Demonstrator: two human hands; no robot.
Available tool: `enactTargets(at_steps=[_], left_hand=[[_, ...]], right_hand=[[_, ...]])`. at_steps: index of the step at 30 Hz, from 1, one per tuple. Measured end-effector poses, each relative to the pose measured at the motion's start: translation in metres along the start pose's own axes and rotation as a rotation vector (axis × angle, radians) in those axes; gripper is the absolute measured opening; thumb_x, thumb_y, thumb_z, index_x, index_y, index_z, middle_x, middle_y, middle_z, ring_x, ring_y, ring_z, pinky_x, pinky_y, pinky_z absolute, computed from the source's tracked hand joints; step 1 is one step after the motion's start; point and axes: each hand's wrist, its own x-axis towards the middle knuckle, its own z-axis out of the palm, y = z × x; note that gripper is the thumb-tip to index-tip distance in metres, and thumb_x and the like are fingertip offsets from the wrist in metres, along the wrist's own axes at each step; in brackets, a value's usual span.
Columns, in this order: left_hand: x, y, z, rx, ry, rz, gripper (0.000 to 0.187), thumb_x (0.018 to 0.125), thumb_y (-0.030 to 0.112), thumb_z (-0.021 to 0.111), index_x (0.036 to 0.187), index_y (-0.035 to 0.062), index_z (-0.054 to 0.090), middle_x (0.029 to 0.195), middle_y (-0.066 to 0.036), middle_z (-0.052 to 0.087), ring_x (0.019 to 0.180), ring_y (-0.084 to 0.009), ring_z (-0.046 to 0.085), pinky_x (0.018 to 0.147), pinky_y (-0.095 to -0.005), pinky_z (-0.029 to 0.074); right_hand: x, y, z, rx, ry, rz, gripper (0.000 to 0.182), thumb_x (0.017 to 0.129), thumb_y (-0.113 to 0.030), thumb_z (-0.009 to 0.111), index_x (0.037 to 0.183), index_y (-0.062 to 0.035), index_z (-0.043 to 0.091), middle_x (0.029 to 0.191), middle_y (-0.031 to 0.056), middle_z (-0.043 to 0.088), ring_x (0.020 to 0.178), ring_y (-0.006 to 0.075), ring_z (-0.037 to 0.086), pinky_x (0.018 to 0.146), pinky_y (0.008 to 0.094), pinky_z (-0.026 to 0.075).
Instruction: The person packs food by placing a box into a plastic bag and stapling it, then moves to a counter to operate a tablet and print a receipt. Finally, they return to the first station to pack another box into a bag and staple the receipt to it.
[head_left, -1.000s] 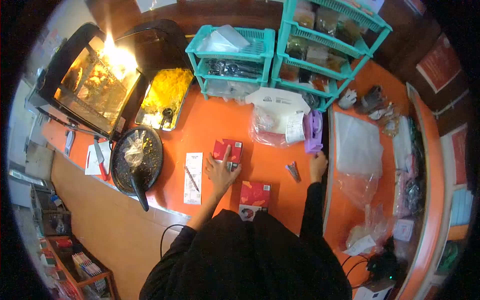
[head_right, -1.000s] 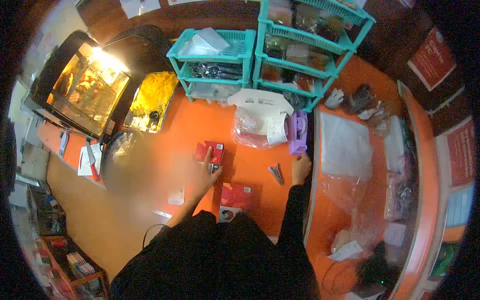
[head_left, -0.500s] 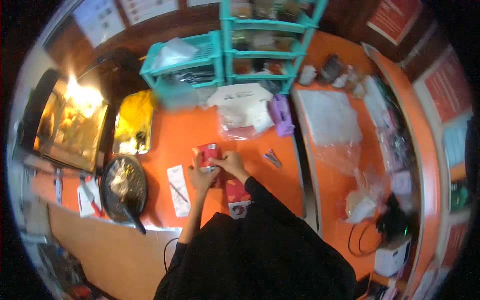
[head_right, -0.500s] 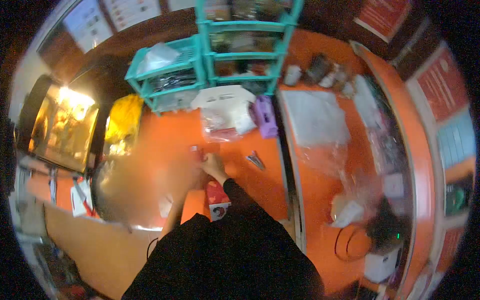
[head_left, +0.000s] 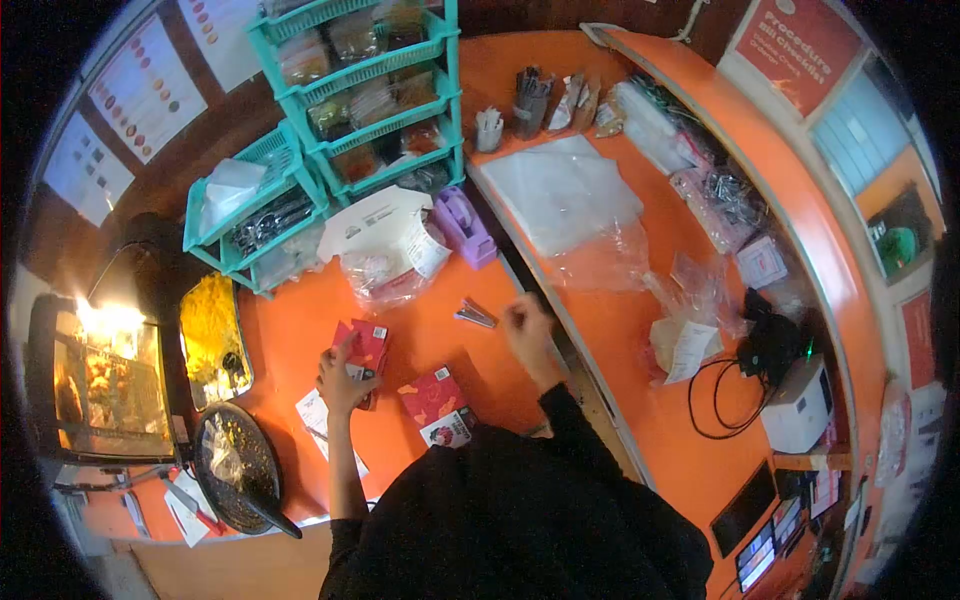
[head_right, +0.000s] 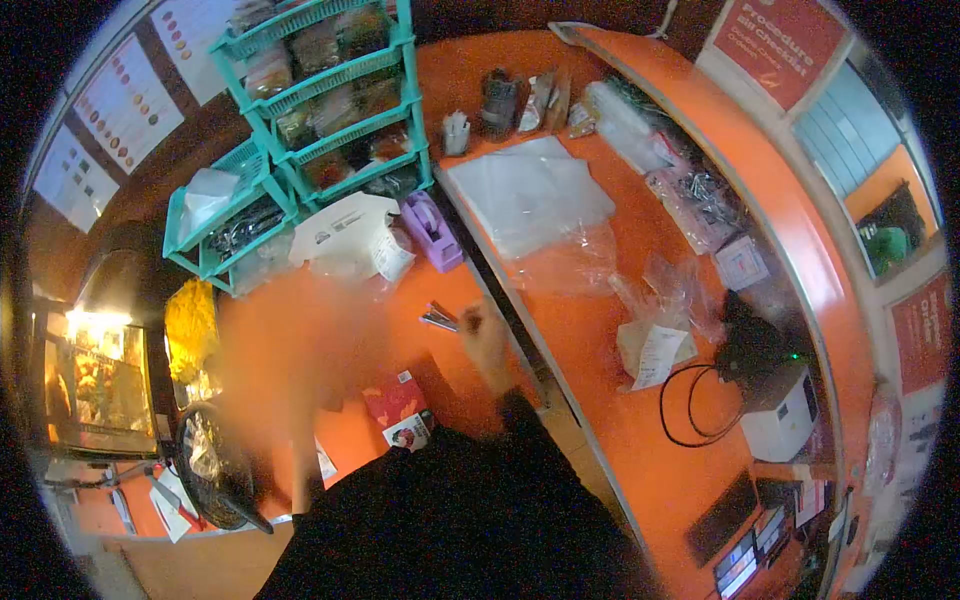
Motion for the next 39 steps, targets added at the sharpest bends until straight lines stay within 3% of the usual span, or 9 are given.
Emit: enactTargets(at_steps=[5,16,18,24,26,29,31,35,39], left_hand=[[0.022,-0.024,0.064,-0.088,0.253,0.292,0.062,0.060,0.021,0.074,0.120,0.0129,0.057,0.130,-0.020,0.044,0.120,-0.0403,0.044,0.097,-0.0527,0.038],[0.101,0.309,0.129,-0.157,-0.121,0.915,0.094,0.067,0.026,0.078,0.147,0.0211,0.027,0.155,-0.012,0.014,0.142,-0.0347,0.016,0.111,-0.0551,0.020],[0.121,0.338,0.148,-0.073,-0.002,1.044,0.075,0.075,0.026,0.072,0.141,0.0178,0.039,0.150,-0.014,0.030,0.135,-0.0334,0.034,0.105,-0.0532,0.032],[0.207,0.402,0.189,-0.510,0.122,0.615,0.026,0.086,0.019,0.056,0.100,-0.0021,0.065,0.075,-0.018,0.068,0.063,-0.0308,0.067,0.061,-0.0418,0.054],[0.242,0.418,0.189,-1.321,-0.081,0.187,0.020,0.088,0.013,0.052,0.087,-0.0042,0.062,0.060,-0.013,0.063,0.047,-0.0224,0.061,0.047,-0.0380,0.051],[0.273,0.428,0.151,-1.210,0.238,0.334,0.017,0.085,0.008,0.052,0.087,-0.0070,0.061,0.065,-0.012,0.062,0.045,-0.0172,0.057,0.039,-0.0338,0.046],[0.264,0.431,0.121,-0.930,0.497,0.540,0.034,0.077,0.001,0.050,0.109,-0.0097,0.058,0.096,-0.025,0.064,0.079,-0.0326,0.064,0.071,-0.0383,0.052],[0.219,0.442,0.122,-0.760,0.201,0.781,0.035,0.078,0.005,0.052,0.110,-0.0071,0.059,0.100,-0.028,0.062,0.097,-0.0424,0.059,0.093,-0.0445,0.044],[0.212,0.401,0.224,-0.250,-0.285,0.923,0.046,0.084,0.016,0.054,0.125,-0.0032,0.050,0.125,-0.025,0.052,0.121,-0.0391,0.046,0.105,-0.0523,0.032]], right_hand=[[0.017,0.050,-0.105,-0.388,0.395,0.035,0.011,0.085,-0.003,0.060,0.094,-0.0018,0.055,0.077,0.0130,0.058,0.073,0.0221,0.061,0.063,0.0326,0.047],[0.069,0.084,-0.160,-0.356,0.134,-0.142,0.044,0.082,-0.002,0.058,0.125,-0.0016,0.051,0.121,0.0237,0.054,0.116,0.0388,0.048,0.099,0.0421,0.040],[0.094,0.088,-0.169,-0.359,0.170,-0.201,0.042,0.082,-0.001,0.058,0.124,-0.0017,0.051,0.120,0.0226,0.054,0.115,0.0373,0.049,0.098,0.0419,0.040],[0.164,0.031,-0.201,-0.119,0.248,-0.150,0.021,0.084,0.000,0.057,0.105,-0.0019,0.059,0.098,0.0157,0.062,0.088,0.0320,0.059,0.078,0.0358,0.047],[0.171,0.023,-0.201,-0.082,0.219,-0.093,0.013,0.084,-0.001,0.057,0.097,-0.0023,0.061,0.089,0.0136,0.063,0.077,0.0306,0.060,0.070,0.0336,0.048],[0.174,0.023,-0.207,-0.172,0.187,-0.017,0.007,0.084,-0.004,0.057,0.089,-0.0030,0.061,0.080,0.0120,0.064,0.068,0.0301,0.060,0.063,0.0326,0.047],[0.178,0.044,-0.219,-0.279,0.172,0.039,0.007,0.084,-0.007,0.057,0.088,-0.0038,0.061,0.079,0.0121,0.064,0.067,0.0309,0.061,0.062,0.0344,0.047],[0.147,0.144,-0.317,-0.886,0.467,0.018,0.017,0.084,-0.018,0.057,0.089,-0.0019,0.060,0.074,0.0124,0.061,0.067,0.0285,0.059,0.064,0.0388,0.047],[0.096,0.151,-0.435,-1.040,0.376,0.513,0.034,0.085,-0.035,0.058,0.093,-0.0015,0.062,0.089,0.0238,0.064,0.088,0.0378,0.064,0.072,0.0453,0.050]])
